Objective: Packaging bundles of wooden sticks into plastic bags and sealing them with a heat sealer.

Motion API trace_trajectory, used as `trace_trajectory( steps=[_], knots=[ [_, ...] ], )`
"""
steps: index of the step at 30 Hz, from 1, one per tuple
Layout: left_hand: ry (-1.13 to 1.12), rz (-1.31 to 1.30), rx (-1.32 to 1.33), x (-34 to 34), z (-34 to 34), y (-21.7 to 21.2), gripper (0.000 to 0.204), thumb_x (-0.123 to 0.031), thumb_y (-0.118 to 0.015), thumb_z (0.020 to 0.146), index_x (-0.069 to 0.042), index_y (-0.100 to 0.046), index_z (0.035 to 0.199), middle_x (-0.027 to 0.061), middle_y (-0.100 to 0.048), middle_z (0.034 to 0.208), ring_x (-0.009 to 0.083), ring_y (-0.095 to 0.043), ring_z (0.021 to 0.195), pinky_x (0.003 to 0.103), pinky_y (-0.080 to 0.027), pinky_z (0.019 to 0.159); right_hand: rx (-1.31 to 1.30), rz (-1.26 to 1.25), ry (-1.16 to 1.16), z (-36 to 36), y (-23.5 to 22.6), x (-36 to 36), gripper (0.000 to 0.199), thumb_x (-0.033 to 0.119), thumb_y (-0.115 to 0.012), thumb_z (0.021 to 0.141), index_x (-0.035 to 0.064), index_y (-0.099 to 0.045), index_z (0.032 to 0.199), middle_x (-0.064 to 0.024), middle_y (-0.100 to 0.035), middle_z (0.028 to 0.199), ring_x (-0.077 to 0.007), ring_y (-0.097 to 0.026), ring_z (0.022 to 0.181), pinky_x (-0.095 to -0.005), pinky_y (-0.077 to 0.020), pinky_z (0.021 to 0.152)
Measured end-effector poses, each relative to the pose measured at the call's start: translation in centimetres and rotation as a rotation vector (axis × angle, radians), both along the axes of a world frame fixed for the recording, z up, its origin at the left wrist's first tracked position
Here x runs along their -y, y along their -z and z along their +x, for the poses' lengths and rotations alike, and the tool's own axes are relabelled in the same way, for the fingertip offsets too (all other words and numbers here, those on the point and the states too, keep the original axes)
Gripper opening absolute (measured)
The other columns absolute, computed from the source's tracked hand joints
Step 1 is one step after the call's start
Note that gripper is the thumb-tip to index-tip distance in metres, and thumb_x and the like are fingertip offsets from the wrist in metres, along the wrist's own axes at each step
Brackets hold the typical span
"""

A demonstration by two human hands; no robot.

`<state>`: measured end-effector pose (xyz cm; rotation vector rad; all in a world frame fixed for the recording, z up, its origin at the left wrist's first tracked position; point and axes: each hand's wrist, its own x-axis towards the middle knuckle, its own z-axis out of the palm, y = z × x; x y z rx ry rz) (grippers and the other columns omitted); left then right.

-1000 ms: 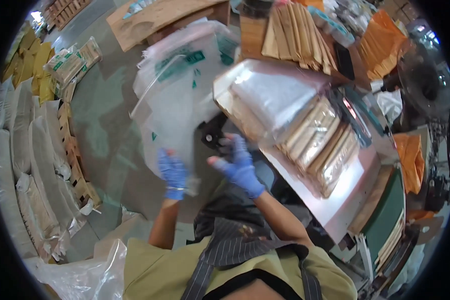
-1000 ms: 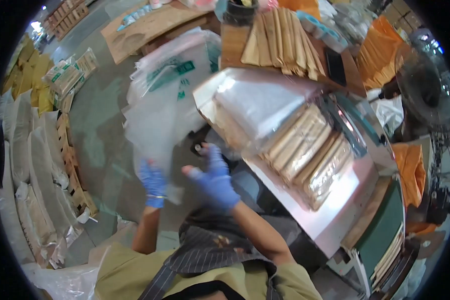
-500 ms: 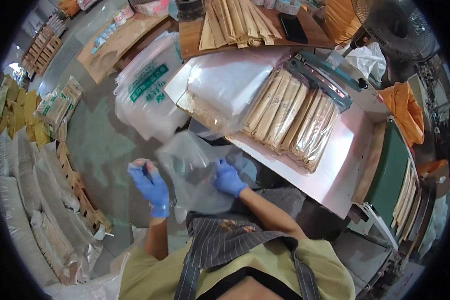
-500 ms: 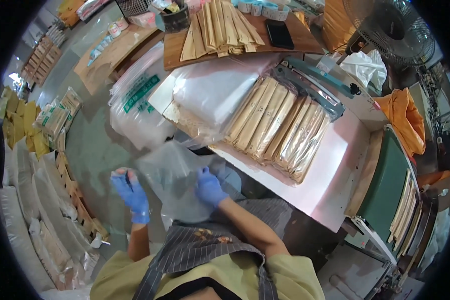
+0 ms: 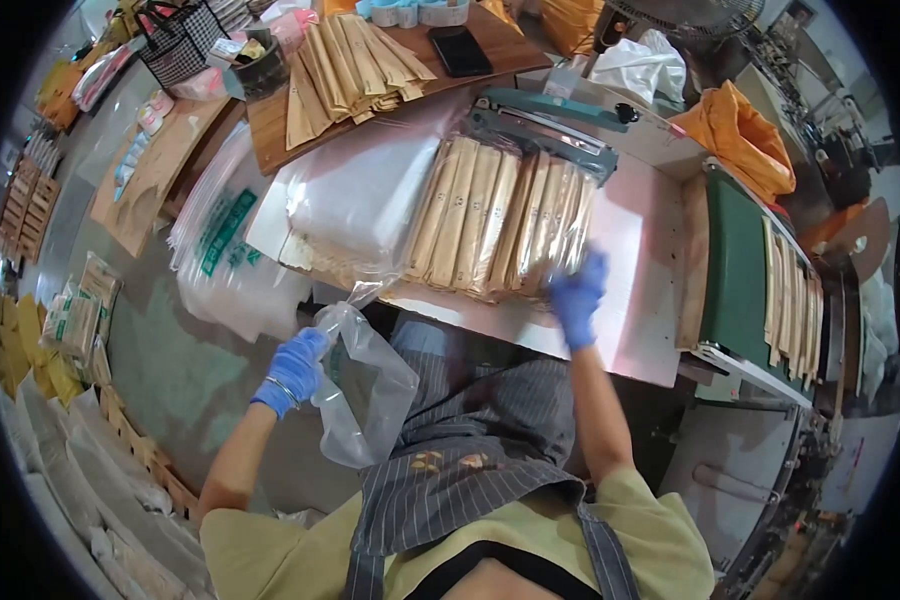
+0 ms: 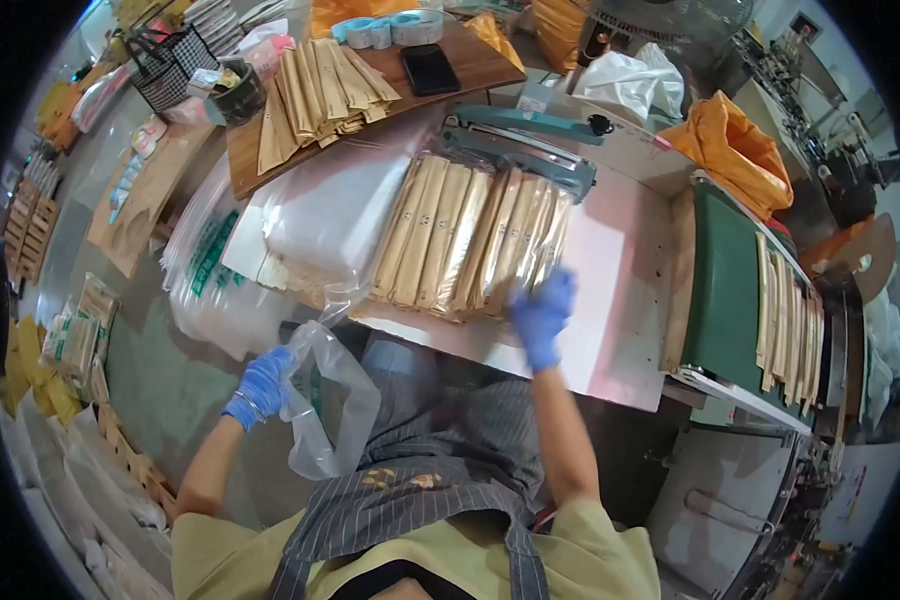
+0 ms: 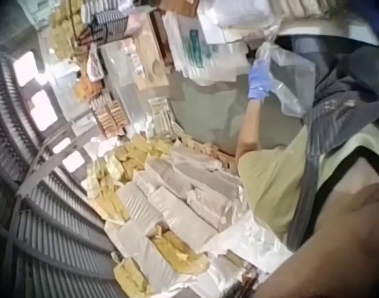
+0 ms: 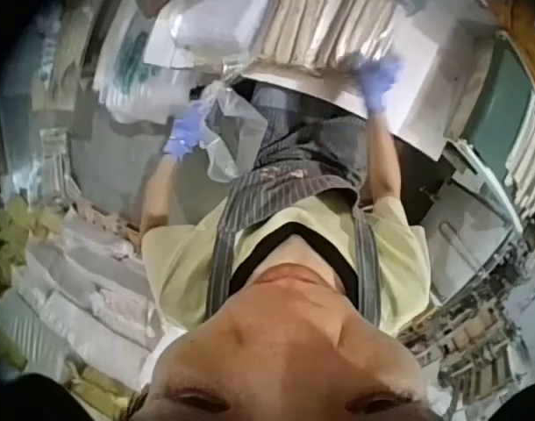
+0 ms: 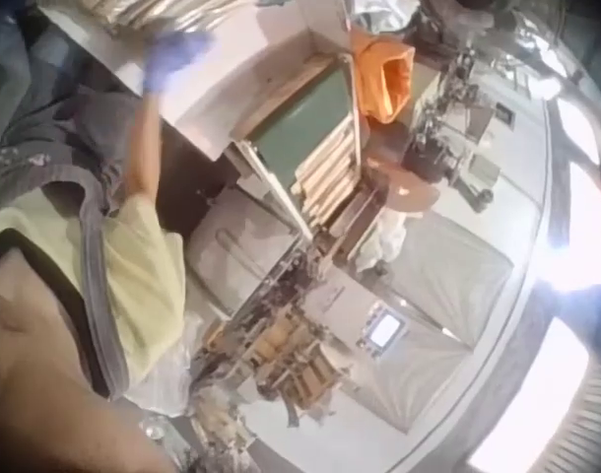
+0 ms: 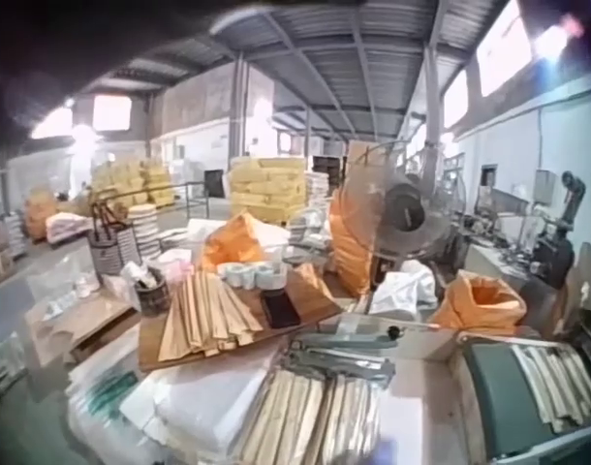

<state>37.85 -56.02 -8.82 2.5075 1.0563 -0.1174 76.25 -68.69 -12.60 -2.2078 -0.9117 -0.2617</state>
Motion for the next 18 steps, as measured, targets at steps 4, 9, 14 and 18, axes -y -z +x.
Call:
trace_trajectory(
  steps=[4,9,14,18],
  knots=[
    [0.147,0.184,0.187,-0.5,3.9,-0.1,0.023,-0.013,-0.054,0.067,-0.005,-0.057,0.088,0.0188,-0.057,0.086,0.0345,-0.056,0.082,0.043,-0.045,0.072,-0.960,0.310,-0.094,9.4,1.6,-1.5,0.061,0.019,-0.075,0.066,-0.0064,-0.042,0.111,-0.0079,-0.059,0.077,-0.0153,-0.057,0.070,-0.0281,-0.0471,0.065],
    [-0.007,0.153,-0.206,-0.1,3.2,-0.8,0.027,-0.015,-0.055,0.067,-0.006,-0.059,0.092,0.0158,-0.058,0.088,0.0319,-0.057,0.080,0.039,-0.046,0.073,-1.612,0.451,-0.420,7.7,0.8,-4.6,0.035,0.015,-0.062,0.069,-0.0037,-0.054,0.098,-0.0118,-0.059,0.093,-0.0217,-0.059,0.076,-0.0321,-0.0502,0.069],
    [-0.189,0.024,-0.063,0.3,-0.1,0.3,0.019,-0.013,-0.056,0.066,-0.008,-0.057,0.085,0.0144,-0.056,0.083,0.0339,-0.055,0.074,0.041,-0.046,0.069,-1.598,0.635,-0.359,1.4,-0.5,-8.3,0.039,0.026,-0.063,0.071,-0.0010,-0.056,0.098,-0.0114,-0.061,0.089,-0.0212,-0.060,0.076,-0.0328,-0.0503,0.067],
    [-0.164,-0.164,-0.170,0.8,-1.0,0.2,0.042,-0.012,-0.055,0.063,-0.006,-0.056,0.105,0.0204,-0.052,0.107,0.0341,-0.052,0.097,0.038,-0.044,0.083,-0.864,0.271,-0.177,0.3,5.0,-10.5,0.036,0.022,-0.069,0.072,-0.0022,-0.059,0.096,-0.0062,-0.062,0.080,-0.0134,-0.058,0.070,-0.0264,-0.0479,0.064]
  ],
)
